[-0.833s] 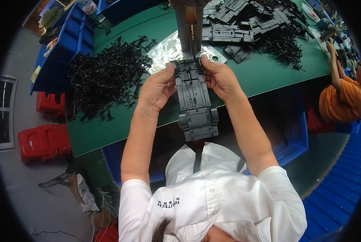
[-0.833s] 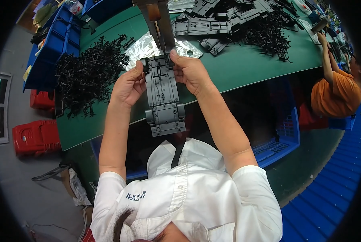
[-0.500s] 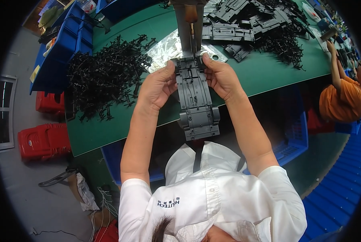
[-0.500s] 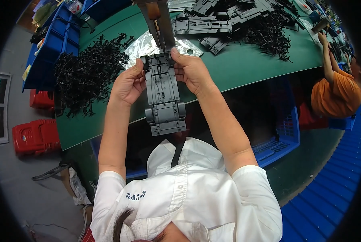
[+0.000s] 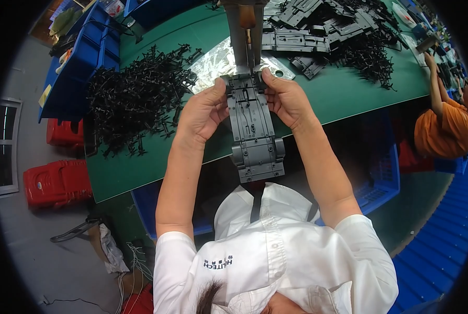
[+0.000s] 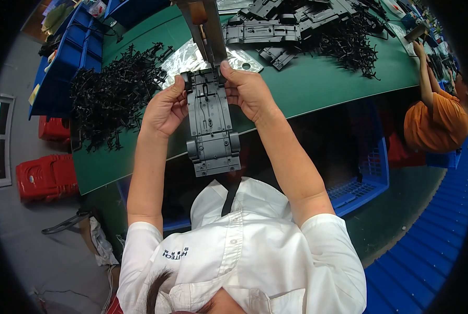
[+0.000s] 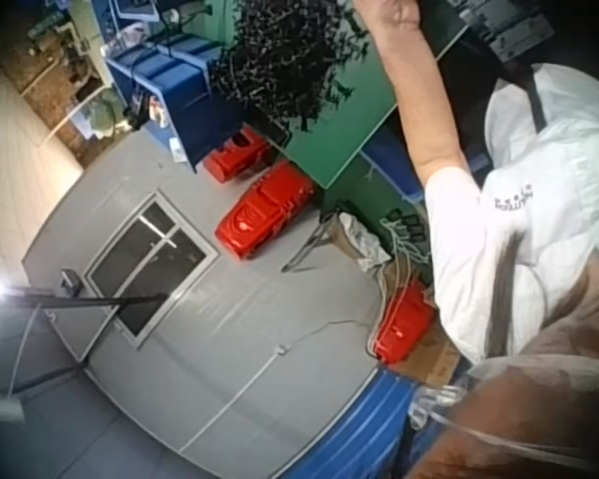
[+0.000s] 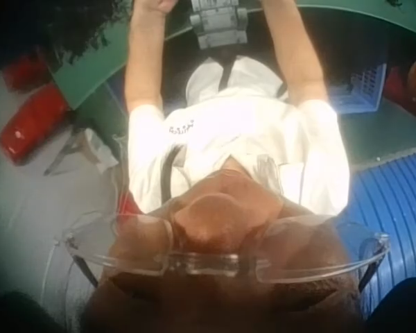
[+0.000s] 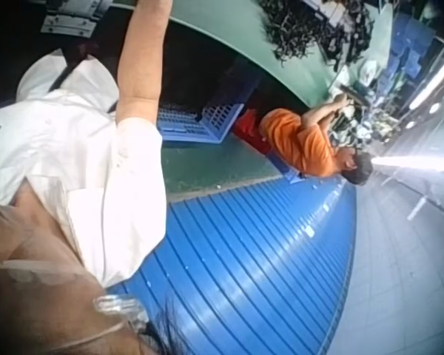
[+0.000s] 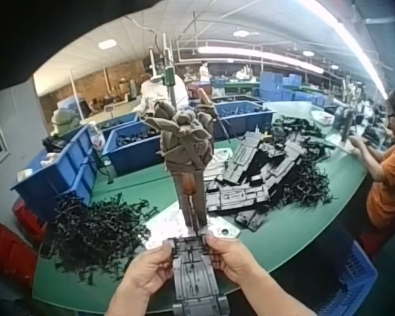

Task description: Assembling the base of a plastic toy truck by attaching small components and using a pressing machine.

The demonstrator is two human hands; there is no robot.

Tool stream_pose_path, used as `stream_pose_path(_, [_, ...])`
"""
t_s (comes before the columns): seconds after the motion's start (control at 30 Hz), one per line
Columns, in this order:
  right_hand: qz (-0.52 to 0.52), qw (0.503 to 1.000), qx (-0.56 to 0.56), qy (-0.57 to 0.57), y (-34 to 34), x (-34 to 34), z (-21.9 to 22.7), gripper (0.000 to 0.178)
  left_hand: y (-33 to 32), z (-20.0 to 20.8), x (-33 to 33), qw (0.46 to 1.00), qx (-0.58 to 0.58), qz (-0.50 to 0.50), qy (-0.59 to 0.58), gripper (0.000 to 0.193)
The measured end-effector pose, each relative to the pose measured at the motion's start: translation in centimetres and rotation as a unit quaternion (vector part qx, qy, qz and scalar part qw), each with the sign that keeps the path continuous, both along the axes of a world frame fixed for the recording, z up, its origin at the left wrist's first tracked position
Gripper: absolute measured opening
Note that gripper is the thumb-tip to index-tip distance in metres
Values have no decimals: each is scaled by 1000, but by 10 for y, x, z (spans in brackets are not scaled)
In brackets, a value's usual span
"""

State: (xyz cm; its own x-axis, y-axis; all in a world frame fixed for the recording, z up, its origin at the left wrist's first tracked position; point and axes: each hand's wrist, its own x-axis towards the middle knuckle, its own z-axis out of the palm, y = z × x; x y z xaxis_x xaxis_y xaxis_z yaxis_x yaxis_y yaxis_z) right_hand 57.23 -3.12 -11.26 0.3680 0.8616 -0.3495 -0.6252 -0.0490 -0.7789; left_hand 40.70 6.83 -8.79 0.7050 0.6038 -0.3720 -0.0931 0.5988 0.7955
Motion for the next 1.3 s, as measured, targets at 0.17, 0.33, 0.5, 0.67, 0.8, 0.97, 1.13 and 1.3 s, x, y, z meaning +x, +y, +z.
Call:
stream_pose_path(0.17, [-3, 1000, 3, 9, -1, 0, 1, 28, 2, -3, 1, 1000, -6, -2, -7, 27])
stream_pose_path(0.33, [-2, 1000, 12, 16, -1, -2, 5, 27, 2, -2, 0, 1000, -9, 1, -7, 25])
stream_pose_path(0.5, [-2, 1000, 17, 20, 0, -2, 5, 28, 2, -1, 1, 1000, -10, 9, -4, 22])
stream_pose_path(0.67, [-13, 1000, 12, 17, 2, -1, 3, 29, 3, -1, 3, 1000, -17, 19, -9, 22])
stream_pose_path(0.8, [-19, 1000, 9, 21, 3, -1, 3, 28, 6, -2, 3, 1000, -26, 17, -4, 22])
stream_pose_path(0.97, [-18, 999, 12, 24, 2, -3, 8, 28, 7, -2, 4, 999, -31, 12, -15, 23])
stream_pose_path(1.13, [-23, 999, 9, 28, 4, -2, 6, 28, 8, -3, 5, 999, -31, 8, -20, 24])
stream_pose_path(1.3, [-23, 999, 7, 31, 4, -4, 8, 28, 8, -3, 4, 999, -32, 14, -22, 25])
